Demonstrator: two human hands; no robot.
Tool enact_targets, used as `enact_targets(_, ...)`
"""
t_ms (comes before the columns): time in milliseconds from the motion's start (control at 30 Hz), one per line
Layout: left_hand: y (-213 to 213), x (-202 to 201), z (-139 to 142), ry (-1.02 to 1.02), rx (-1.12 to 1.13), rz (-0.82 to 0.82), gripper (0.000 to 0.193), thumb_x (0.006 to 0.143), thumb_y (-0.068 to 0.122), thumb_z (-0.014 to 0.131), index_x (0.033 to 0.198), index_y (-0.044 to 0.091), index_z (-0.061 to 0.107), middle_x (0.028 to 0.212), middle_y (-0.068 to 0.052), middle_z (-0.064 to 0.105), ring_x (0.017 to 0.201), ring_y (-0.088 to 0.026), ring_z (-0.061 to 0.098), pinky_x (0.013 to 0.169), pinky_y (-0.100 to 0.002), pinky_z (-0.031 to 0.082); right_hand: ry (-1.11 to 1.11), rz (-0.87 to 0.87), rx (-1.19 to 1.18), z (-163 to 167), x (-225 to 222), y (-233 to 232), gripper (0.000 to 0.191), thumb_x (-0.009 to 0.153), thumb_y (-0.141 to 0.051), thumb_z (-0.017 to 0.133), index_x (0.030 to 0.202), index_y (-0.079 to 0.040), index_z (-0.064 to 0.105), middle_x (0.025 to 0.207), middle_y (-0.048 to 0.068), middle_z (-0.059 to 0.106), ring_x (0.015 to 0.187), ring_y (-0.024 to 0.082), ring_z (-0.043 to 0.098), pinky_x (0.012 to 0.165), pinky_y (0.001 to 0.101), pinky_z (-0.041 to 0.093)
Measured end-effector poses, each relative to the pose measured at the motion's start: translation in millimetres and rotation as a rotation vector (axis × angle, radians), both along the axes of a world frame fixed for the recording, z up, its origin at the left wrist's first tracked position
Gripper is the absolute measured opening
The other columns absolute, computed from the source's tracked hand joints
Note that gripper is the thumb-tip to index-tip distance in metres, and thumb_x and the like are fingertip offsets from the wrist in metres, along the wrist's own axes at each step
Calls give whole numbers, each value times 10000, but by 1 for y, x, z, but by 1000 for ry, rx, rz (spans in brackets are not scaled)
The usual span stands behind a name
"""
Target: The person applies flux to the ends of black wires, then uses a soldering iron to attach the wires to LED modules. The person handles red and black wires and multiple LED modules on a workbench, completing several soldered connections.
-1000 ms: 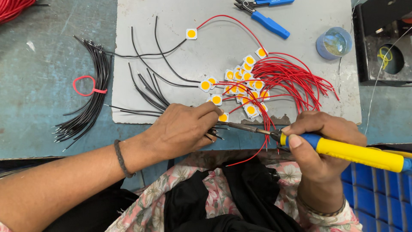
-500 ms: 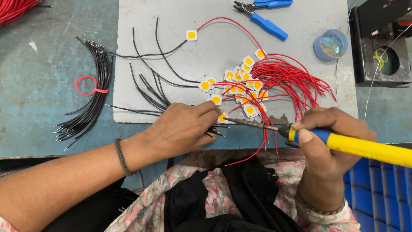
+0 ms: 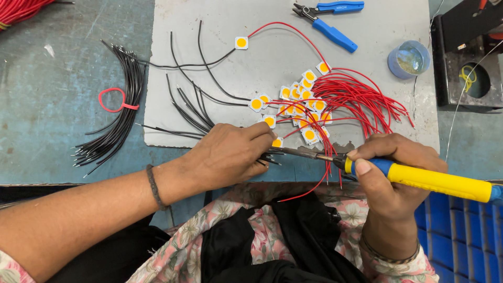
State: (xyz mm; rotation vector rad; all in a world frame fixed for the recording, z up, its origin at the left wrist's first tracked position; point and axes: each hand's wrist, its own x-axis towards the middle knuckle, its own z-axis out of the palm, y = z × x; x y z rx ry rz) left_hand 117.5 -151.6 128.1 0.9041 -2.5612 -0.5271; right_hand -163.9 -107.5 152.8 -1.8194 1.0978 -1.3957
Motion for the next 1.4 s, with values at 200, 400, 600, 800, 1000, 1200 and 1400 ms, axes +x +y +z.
enact_targets(200, 0, 0, 0, -2, -6, 0, 361, 751, 250, 793, 960, 11, 621, 1003, -109, 621, 693, -352, 656, 561, -465, 514, -15, -52, 25, 1, 0, 5, 241, 898, -179, 714, 852, 51, 661, 741, 87, 658, 575, 90, 541, 566, 197, 407)
enact_targets(400, 0, 0, -1, -13, -6, 6, 342, 757, 253, 788, 931, 15, 616, 993, -111, 617, 698, -354, 656, 566, -469, 513, -19, -130, -13, -1, -8, 4, 275, 894, -215, 730, 882, 53, 667, 767, 87, 669, 594, 88, 562, 589, 187, 427)
enact_targets(600, 0, 1, -1, -3, -7, 6, 353, 752, 255, 792, 948, 16, 621, 993, -111, 617, 699, -354, 656, 563, -470, 512, -7, -80, -3, -4, -9, 4, 273, 891, -219, 726, 881, 49, 677, 750, 83, 667, 598, 89, 581, 596, 187, 437)
enact_targets(800, 0, 0, 0, 6, -5, 6, 344, 754, 243, 789, 959, 20, 624, 1006, -107, 623, 699, -354, 658, 568, -468, 514, 28, -28, 3, -2, -5, 2, 267, 893, -197, 712, 885, 68, 677, 717, 85, 646, 574, 84, 556, 569, 188, 410)
enact_targets(1000, 0, 0, 1, 3, -10, 2, 357, 749, 242, 793, 959, 14, 618, 1011, -115, 620, 694, -364, 654, 571, -474, 517, -24, -19, 27, 3, 1, 3, 237, 853, -171, 720, 878, 61, 678, 663, 63, 616, 529, 75, 514, 528, 198, 374)
enact_targets(1200, 0, 0, 1, -9, -2, 6, 357, 747, 251, 798, 947, 19, 616, 996, -117, 615, 691, -370, 654, 567, -481, 515, -29, -32, 37, 5, 4, 3, 232, 840, -160, 727, 872, 64, 679, 649, 62, 603, 519, 83, 501, 520, 202, 362)
enact_targets(1400, 1, 1, 0, -5, -9, 4, 344, 755, 249, 796, 934, 17, 616, 985, -117, 612, 692, -364, 656, 570, -477, 514, -28, -63, 15, 6, 2, 6, 242, 862, -188, 733, 880, 46, 676, 717, 85, 645, 572, 101, 561, 562, 202, 409)
